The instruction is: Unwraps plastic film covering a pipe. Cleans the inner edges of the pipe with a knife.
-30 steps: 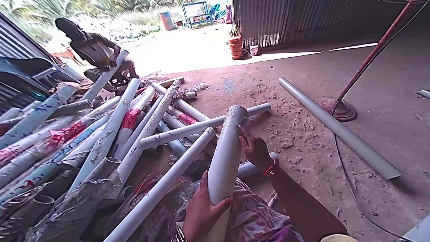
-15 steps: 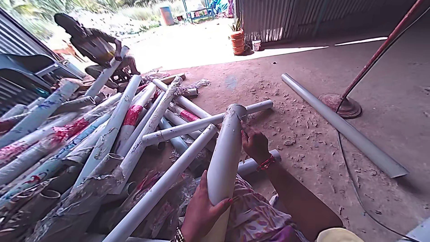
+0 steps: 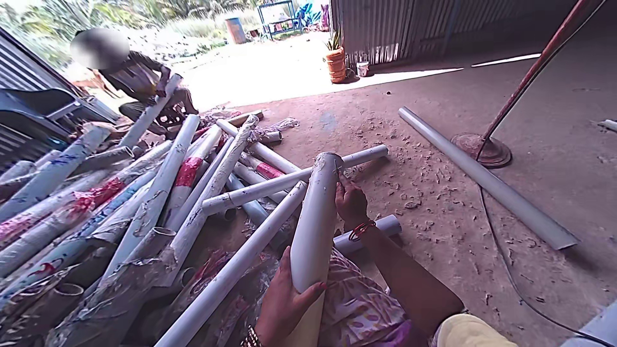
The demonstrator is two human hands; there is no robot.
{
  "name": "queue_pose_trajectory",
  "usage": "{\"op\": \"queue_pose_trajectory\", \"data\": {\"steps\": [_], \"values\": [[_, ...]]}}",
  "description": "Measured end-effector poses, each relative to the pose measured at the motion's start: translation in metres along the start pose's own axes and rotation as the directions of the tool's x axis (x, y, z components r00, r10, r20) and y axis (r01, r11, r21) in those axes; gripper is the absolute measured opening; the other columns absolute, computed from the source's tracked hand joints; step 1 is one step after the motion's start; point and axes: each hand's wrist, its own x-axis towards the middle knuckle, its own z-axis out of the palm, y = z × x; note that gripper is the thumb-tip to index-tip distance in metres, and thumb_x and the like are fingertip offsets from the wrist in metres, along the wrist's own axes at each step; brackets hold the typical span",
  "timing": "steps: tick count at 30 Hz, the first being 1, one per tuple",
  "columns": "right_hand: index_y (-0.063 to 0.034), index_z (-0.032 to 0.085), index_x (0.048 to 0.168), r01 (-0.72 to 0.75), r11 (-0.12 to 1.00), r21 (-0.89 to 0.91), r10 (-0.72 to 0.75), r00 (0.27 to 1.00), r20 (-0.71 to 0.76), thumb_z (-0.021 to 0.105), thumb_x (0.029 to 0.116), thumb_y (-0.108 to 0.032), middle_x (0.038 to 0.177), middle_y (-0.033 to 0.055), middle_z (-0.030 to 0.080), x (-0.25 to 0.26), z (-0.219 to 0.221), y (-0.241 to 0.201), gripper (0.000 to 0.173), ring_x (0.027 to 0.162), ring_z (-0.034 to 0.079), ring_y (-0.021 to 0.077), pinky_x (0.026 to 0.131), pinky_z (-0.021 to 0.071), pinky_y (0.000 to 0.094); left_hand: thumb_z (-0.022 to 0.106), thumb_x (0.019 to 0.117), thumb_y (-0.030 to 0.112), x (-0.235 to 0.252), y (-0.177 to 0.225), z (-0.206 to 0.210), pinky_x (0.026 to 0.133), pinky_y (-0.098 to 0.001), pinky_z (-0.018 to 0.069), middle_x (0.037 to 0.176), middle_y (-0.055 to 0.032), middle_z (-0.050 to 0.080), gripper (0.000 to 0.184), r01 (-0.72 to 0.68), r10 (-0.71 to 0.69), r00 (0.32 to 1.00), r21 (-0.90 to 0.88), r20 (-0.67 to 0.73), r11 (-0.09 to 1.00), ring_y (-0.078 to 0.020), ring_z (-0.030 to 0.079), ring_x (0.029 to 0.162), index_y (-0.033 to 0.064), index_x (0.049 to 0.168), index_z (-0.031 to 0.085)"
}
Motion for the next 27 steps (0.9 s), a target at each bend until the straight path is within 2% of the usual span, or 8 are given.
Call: {"op": "queue_pose_trajectory", "data": {"steps": [2, 4, 6, 7, 10, 14, 21, 27], "values": [[0.0043, 0.059, 0.140, 0.029, 0.982, 0.189, -0.017, 0.998, -0.066, 0.044, 0.1079, -0.014, 0.123, 0.0240, 0.071, -0.001, 0.007, 0.006, 0.040, 0.112, 0.070, 0.0359, 0.099, 0.0507, 0.0504, 0.086, 0.0742, 0.048, -0.001, -0.004, -0.002, 0.105, -0.0561, 0.0478, 0.138, -0.0257, 0.060, 0.120, 0.004, -0.004, 1.000, -0.037, 0.001, 0.999, -0.0378, 0.063, 0.123, 0.0019, 0.162, 0.018], [0.0086, 0.060, 0.135, 0.049, 0.931, 0.362, -0.009, 0.994, -0.111, 0.046, 0.1077, -0.011, 0.113, 0.0234, 0.072, -0.002, 0.010, 0.012, 0.037, 0.099, 0.070, 0.0278, 0.093, 0.0525, 0.0429, 0.085, 0.0735, 0.050, -0.001, -0.006, -0.003, 0.104, -0.0566, 0.0484, 0.136, -0.0250, 0.061, 0.119, 0.003, -0.004, 1.000, -0.063, -0.004, 0.998, -0.0373, 0.063, 0.122, 0.0030, 0.162, 0.020], [0.0094, 0.059, 0.135, 0.093, 0.909, 0.406, -0.031, 0.987, -0.157, 0.045, 0.1073, -0.012, 0.103, 0.0211, 0.072, -0.006, 0.011, 0.018, 0.038, 0.086, 0.068, 0.0228, 0.082, 0.0536, 0.0394, 0.085, 0.0740, 0.050, -0.003, -0.003, -0.002, 0.103, -0.0585, 0.0483, 0.135, -0.0252, 0.061, 0.119, 0.013, -0.013, 1.000, -0.068, -0.001, 0.998, -0.0384, 0.063, 0.122, 0.0036, 0.162, 0.021], [0.0086, 0.059, 0.135, 0.131, 0.918, 0.375, -0.065, 0.981, -0.182, 0.044, 0.1066, -0.013, 0.098, 0.0191, 0.071, -0.007, 0.010, 0.019, 0.039, 0.081, 0.067, 0.0222, 0.077, 0.0541, 0.0399, 0.085, 0.0741, 0.051, -0.003, -0.001, -0.001, 0.103, -0.0593, 0.0484, 0.135, -0.0253, 0.062, 0.119, 0.015, -0.015, 1.000, -0.062, -0.001, 0.998, -0.0390, 0.064, 0.121, 0.0039, 0.162, 0.021], [0.0061, 0.064, 0.131, 0.206, 0.957, 0.204, -0.171, 0.970, -0.175, 0.045, 0.1032, -0.015, 0.101, 0.0221, 0.073, -0.013, -0.001, 0.017, 0.040, 0.085, 0.070, 0.0323, 0.077, 0.0543, 0.0496, 0.084, 0.0741, 0.053, -0.004, 0.002, 0.001, 0.103, -0.0588, 0.0485, 0.136, -0.0249, 0.061, 0.119, 0.011, -0.011, 1.000, -0.046, 0.001, 0.999, -0.0386, 0.063, 0.121, 0.0039, 0.162, 0.021], [-0.0007, 0.070, 0.129, 0.221, 0.973, 0.067, -0.215, 0.973, -0.077, 0.050, 0.1026, -0.016, 0.112, 0.0227, 0.073, -0.017, -0.015, 0.016, 0.037, 0.099, 0.071, 0.0381, 0.084, 0.0554, 0.0536, 0.084, 0.0739, 0.053, -0.002, 0.003, 0.002, 0.102, -0.0582, 0.0491, 0.134, -0.0243, 0.062, 0.120, -0.006, 0.006, 1.000, -0.052, -0.003, 0.999, -0.0379, 0.064, 0.120, 0.0035, 0.162, 0.020], [-0.0072, 0.066, 0.138, 0.122, 0.984, -0.130, -0.119, 0.992, 0.028, 0.047, 0.1055, -0.020, 0.117, 0.0215, 0.072, -0.013, -0.027, 0.002, 0.040, 0.097, 0.072, 0.0385, 0.080, 0.0553, 0.0534, 0.084, 0.0740, 0.052, 0.002, 0.002, 0.005, 0.102, -0.0592, 0.0486, 0.136, -0.0264, 0.061, 0.119, -0.021, 0.021, 1.000, -0.051, -0.009, 0.998, -0.0396, 0.064, 0.121, 0.0024, 0.162, 0.021], [-0.0096, 0.060, 0.145, 0.060, 0.980, -0.192, -0.030, 0.988, 0.153, 0.042, 0.1084, -0.023, 0.120, 0.0208, 0.071, -0.004, -0.031, -0.007, 0.043, 0.104, 0.070, 0.0372, 0.087, 0.0539, 0.0520, 0.084, 0.0742, 0.051, 0.000, 0.001, 0.005, 0.103, -0.0579, 0.0487, 0.137, -0.0259, 0.061, 0.120, -0.016, 0.015, 1.000, -0.041, -0.025, 0.999, -0.0383, 0.064, 0.121, 0.0021, 0.163, 0.019]]}}
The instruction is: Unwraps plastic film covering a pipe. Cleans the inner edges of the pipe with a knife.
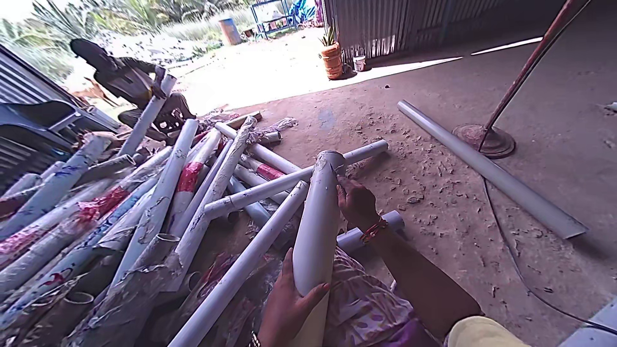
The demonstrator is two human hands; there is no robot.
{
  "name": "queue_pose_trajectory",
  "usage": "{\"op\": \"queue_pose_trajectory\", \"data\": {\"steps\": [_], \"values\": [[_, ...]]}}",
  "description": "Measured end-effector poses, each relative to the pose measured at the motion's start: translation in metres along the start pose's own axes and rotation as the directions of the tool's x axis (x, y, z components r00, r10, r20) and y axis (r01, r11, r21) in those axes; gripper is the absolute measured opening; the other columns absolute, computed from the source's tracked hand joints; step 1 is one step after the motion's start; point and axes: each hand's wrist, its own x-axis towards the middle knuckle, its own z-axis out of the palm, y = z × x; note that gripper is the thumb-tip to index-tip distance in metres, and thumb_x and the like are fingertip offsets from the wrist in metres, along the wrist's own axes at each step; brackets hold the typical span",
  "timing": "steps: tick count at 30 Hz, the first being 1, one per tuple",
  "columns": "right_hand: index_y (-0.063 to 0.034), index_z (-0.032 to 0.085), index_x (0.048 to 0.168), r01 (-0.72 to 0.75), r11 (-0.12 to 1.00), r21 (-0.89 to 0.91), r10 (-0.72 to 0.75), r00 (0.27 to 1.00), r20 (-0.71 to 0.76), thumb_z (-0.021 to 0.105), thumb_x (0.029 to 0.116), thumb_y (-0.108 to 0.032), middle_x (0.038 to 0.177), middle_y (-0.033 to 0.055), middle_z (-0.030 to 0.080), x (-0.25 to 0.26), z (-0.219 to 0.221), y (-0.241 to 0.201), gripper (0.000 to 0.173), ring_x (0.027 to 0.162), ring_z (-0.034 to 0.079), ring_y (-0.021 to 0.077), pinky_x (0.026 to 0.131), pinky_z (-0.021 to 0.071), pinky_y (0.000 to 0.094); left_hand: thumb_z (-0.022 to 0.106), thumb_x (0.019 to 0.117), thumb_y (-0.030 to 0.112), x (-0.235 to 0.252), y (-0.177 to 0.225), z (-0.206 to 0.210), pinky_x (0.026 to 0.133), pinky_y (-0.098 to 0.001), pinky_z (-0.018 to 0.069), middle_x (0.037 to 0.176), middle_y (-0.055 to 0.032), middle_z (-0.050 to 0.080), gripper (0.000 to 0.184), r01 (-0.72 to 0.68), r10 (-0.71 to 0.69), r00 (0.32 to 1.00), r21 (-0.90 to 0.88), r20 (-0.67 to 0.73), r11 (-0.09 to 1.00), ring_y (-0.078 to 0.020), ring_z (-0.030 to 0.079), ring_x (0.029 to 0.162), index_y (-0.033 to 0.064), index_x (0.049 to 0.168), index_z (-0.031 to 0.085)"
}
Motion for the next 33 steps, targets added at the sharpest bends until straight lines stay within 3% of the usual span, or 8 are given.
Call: {"op": "queue_pose_trajectory", "data": {"steps": [9, 15, 18, 20, 23, 26, 28, 33], "values": [[-0.0095, 0.056, 0.147, -0.075, 0.997, -0.014, 0.076, 0.993, 0.087, 0.039, 0.1100, -0.025, 0.129, 0.0193, 0.068, 0.010, 0.004, -0.008, 0.044, 0.114, 0.068, 0.0354, 0.093, 0.0525, 0.0517, 0.084, 0.0773, 0.049, -0.004, 0.000, -0.001, 0.103, -0.0595, 0.0483, 0.139, -0.0284, 0.058, 0.120, 0.019, -0.019, 1.000, 0.068, -0.002, 0.997, -0.0418, 0.063, 0.121, 0.0007, 0.163, 0.016], [-0.0032, 0.062, 0.140, -0.082, 0.957, 0.279, 0.088, 0.996, -0.009, 0.042, 0.1095, -0.020, 0.121, 0.0186, 0.072, 0.015, 0.017, -0.004, 0.040, 0.112, 0.069, 0.0320, 0.097, 0.0511, 0.0499, 0.084, 0.0748, 0.051, -0.002, -0.009, -0.004, 0.104, -0.0594, 0.0475, 0.138, -0.0271, 0.059, 0.120, -0.001, 0.001, 1.000, 0.015, -0.011, 1.000, -0.0401, 0.063, 0.122, 0.0011, 0.162, 0.019], [0.0062, 0.065, 0.121, -0.066, 0.640, 0.766, 0.177, 0.982, -0.062, 0.045, 0.1086, -0.009, 0.083, 0.0072, 0.062, 0.021, 0.029, 0.005, 0.028, 0.064, 0.055, 0.0097, 0.060, 0.0472, 0.0252, 0.082, 0.0728, 0.052, -0.002, -0.013, -0.007, 0.102, -0.0587, 0.0486, 0.134, -0.0261, 0.062, 0.117, -0.004, 0.003, 1.000, -0.069, -0.004, 0.998, -0.0384, 0.063, 0.121, 0.0023, 0.161, 0.024], [0.0083, 0.059, 0.118, -0.075, 0.382, 0.921, 0.218, 0.976, -0.011, 0.043, 0.1099, -0.007, 0.071, 0.0021, 0.054, 0.019, 0.026, 0.008, 0.024, 0.049, 0.047, 0.0038, 0.046, 0.0426, 0.0188, 0.083, 0.0742, 0.051, -0.003, -0.009, -0.008, 0.102, -0.0590, 0.0486, 0.133, -0.0254, 0.063, 0.115, 0.013, -0.013, 1.000, -0.082, 0.005, 0.997, -0.0382, 0.064, 0.120, 0.0041, 0.161, 0.024], [0.0056, 0.058, 0.132, 0.003, 0.671, 0.742, 0.116, 0.987, -0.110, 0.041, 0.1094, -0.011, 0.082, 0.0081, 0.062, 0.011, 0.020, 0.016, 0.033, 0.059, 0.056, 0.0091, 0.058, 0.0503, 0.0249, 0.084, 0.0748, 0.051, -0.003, -0.005, -0.003, 0.102, -0.0599, 0.0488, 0.133, -0.0258, 0.063, 0.115, 0.021, -0.021, 1.000, -0.048, -0.004, 0.999, -0.0391, 0.064, 0.120, 0.0044, 0.162, 0.024], [0.0020, 0.059, 0.139, 0.069, 0.928, 0.367, -0.022, 0.991, -0.132, 0.041, 0.1053, -0.013, 0.105, 0.0207, 0.072, -0.001, 0.008, 0.010, 0.041, 0.089, 0.069, 0.0317, 0.081, 0.0528, 0.0496, 0.084, 0.0758, 0.051, -0.002, -0.002, 0.000, 0.102, -0.0592, 0.0488, 0.133, -0.0260, 0.062, 0.115, 0.021, -0.021, 1.000, -0.026, -0.001, 0.999, -0.0391, 0.064, 0.120, 0.0042, 0.162, 0.023], [-0.0001, 0.064, 0.136, 0.077, 0.976, 0.204, -0.058, 0.993, -0.100, 0.042, 0.1056, -0.016, 0.119, 0.0223, 0.070, -0.007, 0.001, 0.004, 0.040, 0.106, 0.069, 0.0379, 0.089, 0.0526, 0.0544, 0.084, 0.0760, 0.051, 0.000, 0.001, 0.001, 0.103, -0.0593, 0.0485, 0.135, -0.0260, 0.062, 0.116, 0.016, -0.016, 1.000, -0.014, 0.002, 1.000, -0.0393, 0.064, 0.121, 0.0043, 0.162, 0.022], [-0.0050, 0.062, 0.141, 0.018, 1.000, -0.006, -0.018, 1.000, 0.025, 0.040, 0.1086, -0.020, 0.125, 0.0208, 0.068, -0.006, -0.010, -0.006, 0.041, 0.109, 0.069, 0.0369, 0.089, 0.0529, 0.0520, 0.083, 0.0765, 0.052, 0.000, 0.002, 0.001, 0.104, -0.0577, 0.0481, 0.136, -0.0255, 0.061, 0.117, 0.003, -0.003, 1.000, -0.010, 0.012, 1.000, -0.0381, 0.063, 0.122, 0.0033, 0.162, 0.021]]}}
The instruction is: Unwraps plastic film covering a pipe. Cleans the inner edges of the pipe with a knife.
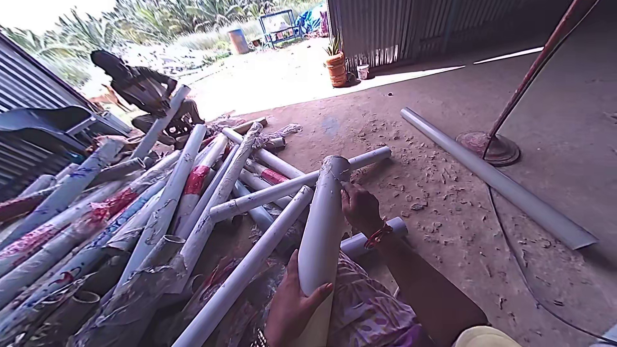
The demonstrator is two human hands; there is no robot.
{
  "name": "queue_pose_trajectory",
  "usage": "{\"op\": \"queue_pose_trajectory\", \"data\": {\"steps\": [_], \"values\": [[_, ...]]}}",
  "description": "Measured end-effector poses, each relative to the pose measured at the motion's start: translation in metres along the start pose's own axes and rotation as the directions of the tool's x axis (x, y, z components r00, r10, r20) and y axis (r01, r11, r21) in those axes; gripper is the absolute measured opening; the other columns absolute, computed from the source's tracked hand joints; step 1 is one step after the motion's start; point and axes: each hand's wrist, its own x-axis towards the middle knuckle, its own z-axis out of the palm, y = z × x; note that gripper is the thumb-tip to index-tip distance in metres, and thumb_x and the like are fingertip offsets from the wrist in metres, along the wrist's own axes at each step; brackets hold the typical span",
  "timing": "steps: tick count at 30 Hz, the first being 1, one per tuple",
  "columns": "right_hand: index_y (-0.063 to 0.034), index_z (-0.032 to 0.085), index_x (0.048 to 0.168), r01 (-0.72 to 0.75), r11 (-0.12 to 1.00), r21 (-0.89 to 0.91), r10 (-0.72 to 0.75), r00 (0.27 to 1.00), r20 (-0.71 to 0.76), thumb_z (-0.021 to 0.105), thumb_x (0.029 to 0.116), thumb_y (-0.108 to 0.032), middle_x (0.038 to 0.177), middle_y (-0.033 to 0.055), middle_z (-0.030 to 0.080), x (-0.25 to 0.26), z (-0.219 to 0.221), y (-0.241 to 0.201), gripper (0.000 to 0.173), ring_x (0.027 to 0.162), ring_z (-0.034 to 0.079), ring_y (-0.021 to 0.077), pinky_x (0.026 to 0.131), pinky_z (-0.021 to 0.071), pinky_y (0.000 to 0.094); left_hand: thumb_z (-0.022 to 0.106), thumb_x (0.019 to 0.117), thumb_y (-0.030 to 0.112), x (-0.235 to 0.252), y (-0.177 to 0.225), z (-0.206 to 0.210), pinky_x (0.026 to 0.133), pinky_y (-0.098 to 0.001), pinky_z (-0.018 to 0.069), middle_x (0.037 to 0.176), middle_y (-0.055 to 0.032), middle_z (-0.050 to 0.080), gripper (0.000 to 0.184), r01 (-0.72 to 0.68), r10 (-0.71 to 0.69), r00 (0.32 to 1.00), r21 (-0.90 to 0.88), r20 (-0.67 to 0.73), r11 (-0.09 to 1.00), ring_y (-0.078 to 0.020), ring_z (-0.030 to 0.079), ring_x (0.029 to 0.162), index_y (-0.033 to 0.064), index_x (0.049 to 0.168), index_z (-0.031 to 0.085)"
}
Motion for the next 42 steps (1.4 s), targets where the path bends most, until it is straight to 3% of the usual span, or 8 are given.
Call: {"op": "queue_pose_trajectory", "data": {"steps": [21, 24, 26, 28, 30, 33, 36, 42], "values": [[-0.0070, 0.058, 0.142, -0.164, 0.975, -0.149, 0.182, 0.976, 0.118, 0.036, 0.1093, -0.023, 0.133, 0.0193, 0.064, 0.015, 0.010, -0.021, 0.042, 0.111, 0.069, 0.0344, 0.089, 0.0538, 0.0508, 0.083, 0.0779, 0.052, -0.007, 0.000, 0.000, 0.105, -0.0576, 0.0477, 0.140, -0.0277, 0.057, 0.120, 0.028, -0.025, 0.999, 0.096, -0.034, 0.995, -0.0409, 0.062, 0.123, 0.0001, 0.163, 0.016], [-0.0058, 0.058, 0.142, -0.169, 0.983, -0.064, 0.176, 0.978, 0.111, 0.037, 0.1096, -0.023, 0.134, 0.0187, 0.064, 0.018, 0.013, -0.016, 0.042, 0.117, 0.067, 0.0339, 0.094, 0.0523, 0.0512, 0.083, 0.0793, 0.051, -0.008, 0.001, -0.002, 0.105, -0.0578, 0.0473, 0.142, -0.0286, 0.056, 0.119, 0.040, -0.037, 0.999, 0.099, -0.032, 0.994, -0.0419, 0.062, 0.124, 0.0003, 0.163, 0.015], [-0.0004, 0.063, 0.135, -0.117, 0.980, 0.161, 0.116, 0.993, 0.013, 0.042, 0.1087, -0.020, 0.126, 0.0202, 0.069, 0.017, 0.023, -0.003, 0.039, 0.114, 0.067, 0.0337, 0.096, 0.0508, 0.0512, 0.084, 0.0788, 0.050, -0.007, -0.005, -0.005, 0.106, -0.0580, 0.0464, 0.141, -0.0280, 0.057, 0.118, 0.032, -0.031, 0.999, 0.047, -0.022, 0.998, -0.0411, 0.061, 0.125, 0.0011, 0.163, 0.017], [0.0050, 0.066, 0.125, -0.033, 0.869, 0.494, 0.098, 0.990, -0.105, 0.046, 0.1078, -0.014, 0.103, 0.0175, 0.072, 0.020, 0.037, 0.014, 0.032, 0.089, 0.069, 0.0238, 0.083, 0.0540, 0.0405, 0.083, 0.0750, 0.051, -0.005, -0.013, -0.007, 0.104, -0.0575, 0.0480, 0.135, -0.0270, 0.061, 0.117, -0.001, 0.000, 1.000, -0.036, -0.026, 0.999, -0.0388, 0.063, 0.122, 0.0009, 0.161, 0.021], [0.0090, 0.060, 0.118, -0.012, 0.548, 0.836, 0.176, 0.979, -0.101, 0.041, 0.1097, -0.008, 0.080, 0.0059, 0.060, 0.023, 0.047, 0.028, 0.027, 0.057, 0.054, 0.0072, 0.055, 0.0489, 0.0225, 0.083, 0.0725, 0.050, -0.004, -0.018, -0.008, 0.102, -0.0564, 0.0495, 0.132, -0.0256, 0.063, 0.116, -0.012, 0.011, 1.000, -0.113, -0.011, 0.993, -0.0362, 0.064, 0.120, 0.0014, 0.160, 0.025], [0.0059, 0.052, 0.124, -0.010, 0.268, 0.963, 0.293, 0.953, -0.072, 0.038, 0.1111, -0.008, 0.078, 0.0048, 0.061, 0.029, 0.039, 0.042, 0.023, 0.057, 0.058, 0.0072, 0.052, 0.0496, 0.0208, 0.083, 0.0702, 0.051, -0.003, -0.020, -0.008, 0.102, -0.0538, 0.0504, 0.135, -0.0228, 0.062, 0.116, -0.014, 0.017, 1.000, -0.178, 0.013, 0.984, -0.0321, 0.064, 0.121, 0.0034, 0.160, 0.026], [0.0032, 0.045, 0.127, -0.002, 0.329, 0.944, 0.258, 0.962, -0.088, 0.043, 0.1091, -0.007, 0.079, 0.0038, 0.059, 0.042, 0.023, 0.059, 0.020, 0.057, 0.055, 0.0054, 0.051, 0.0460, 0.0189, 0.083, 0.0698, 0.051, 0.000, -0.023, -0.008, 0.103, -0.0517, 0.0508, 0.136, -0.0218, 0.061, 0.115, -0.023, 0.030, 0.999, -0.218, 0.029, 0.976, -0.0299, 0.064, 0.121, 0.0041, 0.160, 0.027], [0.0053, 0.057, 0.113, 0.063, 0.580, 0.812, -0.036, 0.998, -0.051, 0.054, 0.1023, 0.001, 0.079, 0.0000, 0.063, 0.066, -0.004, 0.084, 0.012, 0.061, 0.055, 0.0000, 0.057, 0.0448, 0.0156, 0.082, 0.0681, 0.047, 0.009, -0.025, -0.010, 0.101, -0.0432, 0.0532, 0.135, -0.0186, 0.061, 0.112, -0.035, 0.058, 0.996, -0.322, 0.060, 0.946, -0.0217, 0.064, 0.119, 0.0031, 0.157, 0.030]]}}
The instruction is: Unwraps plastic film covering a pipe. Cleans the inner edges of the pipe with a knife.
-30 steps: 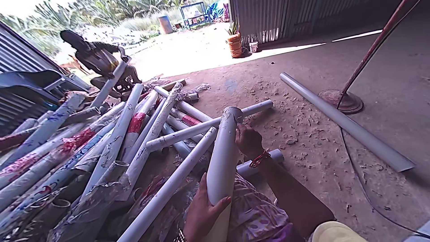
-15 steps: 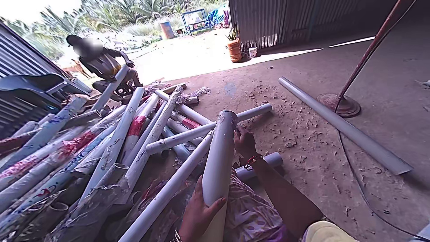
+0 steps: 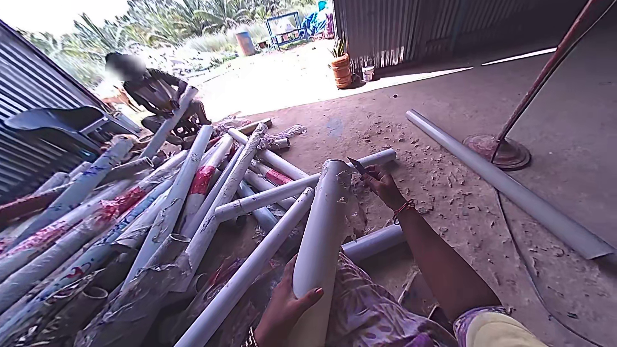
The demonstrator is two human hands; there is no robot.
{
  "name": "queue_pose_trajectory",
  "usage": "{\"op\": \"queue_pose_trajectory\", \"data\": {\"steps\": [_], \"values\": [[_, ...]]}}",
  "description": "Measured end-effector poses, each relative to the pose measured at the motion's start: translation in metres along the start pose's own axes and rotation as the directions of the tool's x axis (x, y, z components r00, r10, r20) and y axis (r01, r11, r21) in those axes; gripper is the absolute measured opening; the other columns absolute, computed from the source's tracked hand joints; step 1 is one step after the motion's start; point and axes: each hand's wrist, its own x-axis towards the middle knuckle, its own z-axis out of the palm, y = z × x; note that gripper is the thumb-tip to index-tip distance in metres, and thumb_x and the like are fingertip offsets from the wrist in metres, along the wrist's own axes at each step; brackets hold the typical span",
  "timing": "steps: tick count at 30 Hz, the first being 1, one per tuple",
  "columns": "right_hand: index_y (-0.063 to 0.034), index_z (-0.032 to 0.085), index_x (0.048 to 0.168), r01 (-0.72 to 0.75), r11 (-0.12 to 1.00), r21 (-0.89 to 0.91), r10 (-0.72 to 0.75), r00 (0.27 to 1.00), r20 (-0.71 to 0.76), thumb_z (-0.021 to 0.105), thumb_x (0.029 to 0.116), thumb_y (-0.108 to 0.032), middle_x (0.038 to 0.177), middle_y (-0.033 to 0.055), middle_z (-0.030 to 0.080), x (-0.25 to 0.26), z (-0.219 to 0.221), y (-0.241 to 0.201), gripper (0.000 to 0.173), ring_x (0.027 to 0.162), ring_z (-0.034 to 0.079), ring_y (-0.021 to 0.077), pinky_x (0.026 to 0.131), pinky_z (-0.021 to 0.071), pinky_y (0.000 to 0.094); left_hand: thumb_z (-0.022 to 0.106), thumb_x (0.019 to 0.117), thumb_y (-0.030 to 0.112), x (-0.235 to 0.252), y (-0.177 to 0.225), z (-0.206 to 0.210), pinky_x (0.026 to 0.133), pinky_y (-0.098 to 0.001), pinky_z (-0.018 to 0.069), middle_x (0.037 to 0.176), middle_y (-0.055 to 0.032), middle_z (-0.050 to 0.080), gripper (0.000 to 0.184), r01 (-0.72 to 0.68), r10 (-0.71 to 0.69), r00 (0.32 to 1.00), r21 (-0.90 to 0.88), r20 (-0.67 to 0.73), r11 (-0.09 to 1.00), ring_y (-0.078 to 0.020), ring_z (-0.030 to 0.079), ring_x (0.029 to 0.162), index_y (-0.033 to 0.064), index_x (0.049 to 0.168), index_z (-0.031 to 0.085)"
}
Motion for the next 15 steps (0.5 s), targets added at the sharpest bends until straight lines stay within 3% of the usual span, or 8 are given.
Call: {"op": "queue_pose_trajectory", "data": {"steps": [3, 7, 10, 12, 15], "values": [[0.0076, 0.059, 0.118, 0.073, 0.987, -0.142, -0.065, 0.996, 0.063, 0.054, 0.1038, -0.003, 0.084, 0.0030, 0.060, 0.011, -0.005, 0.008, 0.018, 0.067, 0.054, 0.0017, 0.064, 0.0465, 0.0177, 0.081, 0.0662, 0.049, 0.003, -0.001, -0.001, 0.100, -0.0397, 0.0536, 0.137, -0.0167, 0.060, 0.113, 0.007, -0.006, 1.000, -0.026, 0.025, 1.000, -0.0185, 0.064, 0.118, 0.0034, 0.157, 0.030], [0.0033, 0.055, 0.140, 0.110, 0.965, -0.237, -0.090, 0.991, 0.095, 0.049, 0.1066, -0.007, 0.082, 0.0052, 0.063, 0.019, -0.004, 0.012, 0.036, 0.059, 0.051, 0.0025, 0.059, 0.0451, 0.0191, 0.082, 0.0650, 0.051, 0.007, -0.003, 0.000, 0.099, -0.0348, 0.0540, 0.136, -0.0142, 0.060, 0.115, -0.002, 0.004, 0.999, -0.051, 0.037, 0.999, -0.0143, 0.064, 0.117, 0.0023, 0.156, 0.031], [0.0032, 0.061, 0.136, 0.183, 0.941, -0.285, -0.150, 0.980, 0.134, 0.050, 0.1051, -0.005, 0.085, 0.0068, 0.065, 0.024, -0.004, 0.016, 0.034, 0.059, 0.051, 0.0026, 0.058, 0.0463, 0.0195, 0.081, 0.0659, 0.051, 0.008, -0.006, -0.002, 0.096, -0.0313, 0.0545, 0.133, -0.0128, 0.061, 0.114, -0.013, 0.015, 0.999, -0.049, 0.041, 0.999, -0.0108, 0.065, 0.113, 0.0013, 0.155, 0.031], [0.0024, 0.064, 0.134, 0.230, 0.914, -0.334, -0.179, 0.968, 0.177, 0.055, 0.1029, -0.003, 0.100, 0.0120, 0.072, 0.024, -0.006, 0.014, 0.033, 0.065, 0.054, 0.0040, 0.063, 0.0480, 0.0218, 0.082, 0.0663, 0.051, 0.007, -0.006, -0.002, 0.095, -0.0297, 0.0552, 0.132, -0.0117, 0.061, 0.113, -0.009, 0.011, 0.999, -0.059, 0.040, 0.998, -0.0091, 0.065, 0.111, 0.0016, 0.155, 0.031], [0.0024, 0.066, 0.131, 0.238, 0.909, -0.343, -0.157, 0.956, 0.247, 0.058, 0.1015, -0.003, 0.110, 0.0119, 0.074, 0.023, -0.006, 0.008, 0.031, 0.074, 0.060, 0.0028, 0.070, 0.0514, 0.0217, 0.082, 0.0660, 0.051, 0.005, -0.006, -0.003, 0.094, -0.0299, 0.0560, 0.131, -0.0116, 0.062, 0.113, -0.010, 0.012, 0.999, -0.044, 0.041, 0.999, -0.0090, 0.065, 0.110, 0.0021, 0.155, 0.030]]}}
